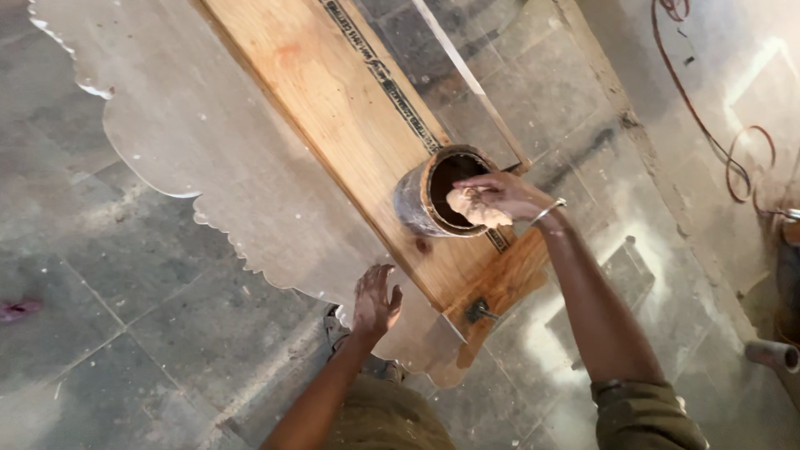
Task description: The person applies a dark wood finish to a large, scalloped wooden board using a cloth. They repeatedly dip the cloth into a metal can of finish and wipe it onto the surface, covering the edges and the main area of the board.
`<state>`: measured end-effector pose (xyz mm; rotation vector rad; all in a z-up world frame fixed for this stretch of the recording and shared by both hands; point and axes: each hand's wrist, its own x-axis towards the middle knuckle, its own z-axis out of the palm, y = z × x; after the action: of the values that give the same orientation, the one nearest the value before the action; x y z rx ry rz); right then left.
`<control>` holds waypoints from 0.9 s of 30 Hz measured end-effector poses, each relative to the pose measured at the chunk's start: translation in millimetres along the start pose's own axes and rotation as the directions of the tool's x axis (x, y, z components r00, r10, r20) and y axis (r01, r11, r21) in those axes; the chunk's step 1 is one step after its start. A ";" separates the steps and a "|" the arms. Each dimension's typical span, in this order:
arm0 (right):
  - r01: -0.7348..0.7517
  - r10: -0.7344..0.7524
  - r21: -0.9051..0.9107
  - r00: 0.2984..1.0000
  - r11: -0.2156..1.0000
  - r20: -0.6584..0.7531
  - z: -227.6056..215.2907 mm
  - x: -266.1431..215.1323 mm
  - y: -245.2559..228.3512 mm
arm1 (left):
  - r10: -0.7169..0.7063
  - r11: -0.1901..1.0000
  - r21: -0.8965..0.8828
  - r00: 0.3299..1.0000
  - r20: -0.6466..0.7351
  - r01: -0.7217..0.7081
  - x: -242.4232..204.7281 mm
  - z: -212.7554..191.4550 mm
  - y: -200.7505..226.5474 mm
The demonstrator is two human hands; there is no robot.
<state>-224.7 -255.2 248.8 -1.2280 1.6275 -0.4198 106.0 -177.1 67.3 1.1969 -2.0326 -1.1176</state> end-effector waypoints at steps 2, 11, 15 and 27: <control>0.044 -0.047 -0.058 0.997 0.997 -0.054 -15.0 -17.9 31.4 | 0.014 1.000 -0.019 1.000 0.020 -0.014 -1.8 5.6 6.0; 0.378 -0.010 0.666 0.873 0.643 -0.487 61.9 -79.5 129.3 | 0.107 0.994 -0.007 0.991 0.084 -0.107 -28.1 25.9 35.1; 0.550 0.022 0.801 0.821 0.235 -0.570 111.9 -63.4 163.6 | 0.172 0.984 0.028 0.980 0.103 -0.176 -52.5 34.2 44.9; 0.550 -0.218 0.822 0.792 -0.152 -0.570 216.9 -216.6 230.7 | 0.293 0.931 0.217 0.955 0.039 -0.294 -134.0 115.6 46.5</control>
<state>-162.6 89.5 92.4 -0.3670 0.5176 -1.8820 60.3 -1.7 42.9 0.9452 -2.2952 -0.7683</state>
